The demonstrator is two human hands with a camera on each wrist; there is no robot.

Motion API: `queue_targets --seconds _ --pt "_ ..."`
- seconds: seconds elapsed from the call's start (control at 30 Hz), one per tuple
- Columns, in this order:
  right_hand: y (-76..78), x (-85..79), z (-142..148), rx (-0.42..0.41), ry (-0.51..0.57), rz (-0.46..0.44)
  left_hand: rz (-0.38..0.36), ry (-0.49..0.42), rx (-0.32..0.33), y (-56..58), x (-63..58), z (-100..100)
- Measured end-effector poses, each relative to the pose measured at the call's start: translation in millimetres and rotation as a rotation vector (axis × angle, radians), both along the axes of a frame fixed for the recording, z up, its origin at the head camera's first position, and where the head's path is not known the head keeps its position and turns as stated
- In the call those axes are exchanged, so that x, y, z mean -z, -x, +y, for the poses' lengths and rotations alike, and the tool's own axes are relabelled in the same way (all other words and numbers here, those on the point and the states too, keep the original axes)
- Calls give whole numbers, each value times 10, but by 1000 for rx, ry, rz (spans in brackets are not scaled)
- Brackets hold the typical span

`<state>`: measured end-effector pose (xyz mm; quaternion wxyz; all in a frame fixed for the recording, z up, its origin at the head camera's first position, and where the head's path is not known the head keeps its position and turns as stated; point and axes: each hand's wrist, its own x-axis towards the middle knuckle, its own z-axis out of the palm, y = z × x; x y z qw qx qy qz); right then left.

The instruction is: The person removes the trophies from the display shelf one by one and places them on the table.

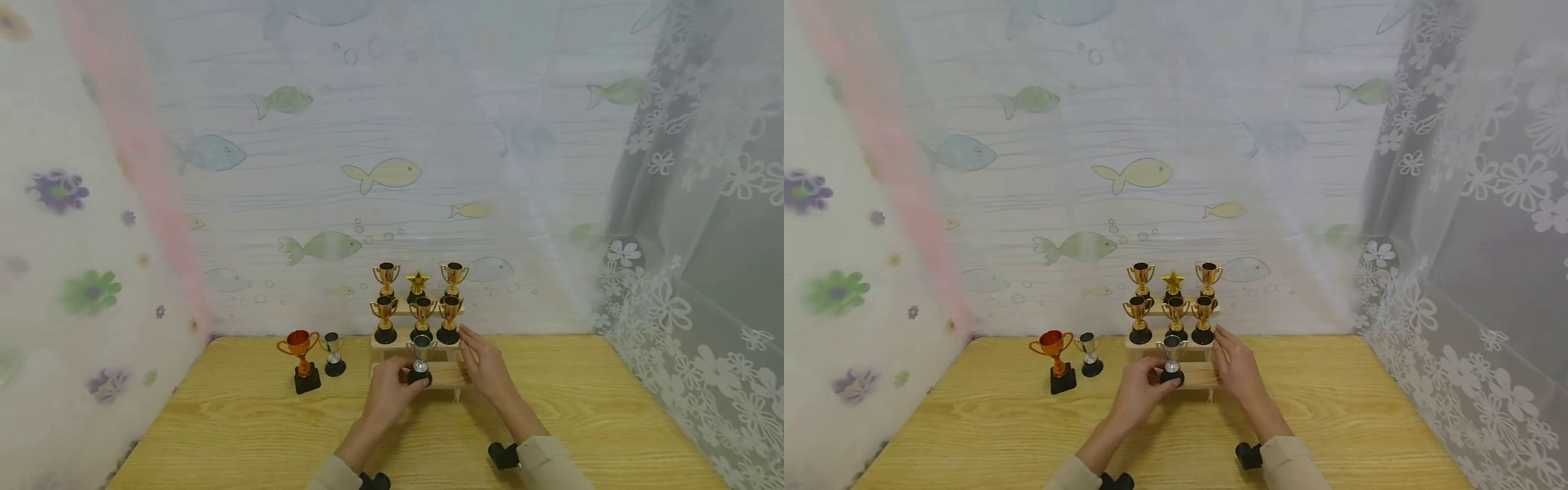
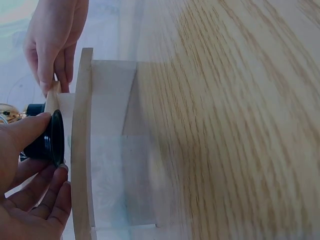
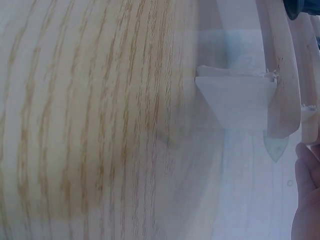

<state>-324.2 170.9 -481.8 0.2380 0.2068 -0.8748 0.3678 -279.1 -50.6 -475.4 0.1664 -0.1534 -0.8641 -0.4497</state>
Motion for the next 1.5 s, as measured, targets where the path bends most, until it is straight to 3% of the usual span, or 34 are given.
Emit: queue_targets --seconds 0.47,0.73,1.17,1.5 --pt "11 19 5 -12 9 56 -7 0 -8 4 -6 -182" --pt "5 1 -1 -11 10 60 36 5 -11 31 -2 -292" --pt "5 -2 -6 -4 11 43 -9 -25 -62 -6 -22 -458" --pt "11 6 -4 -2 17 51 11 -15 -127 -15 22 -592"
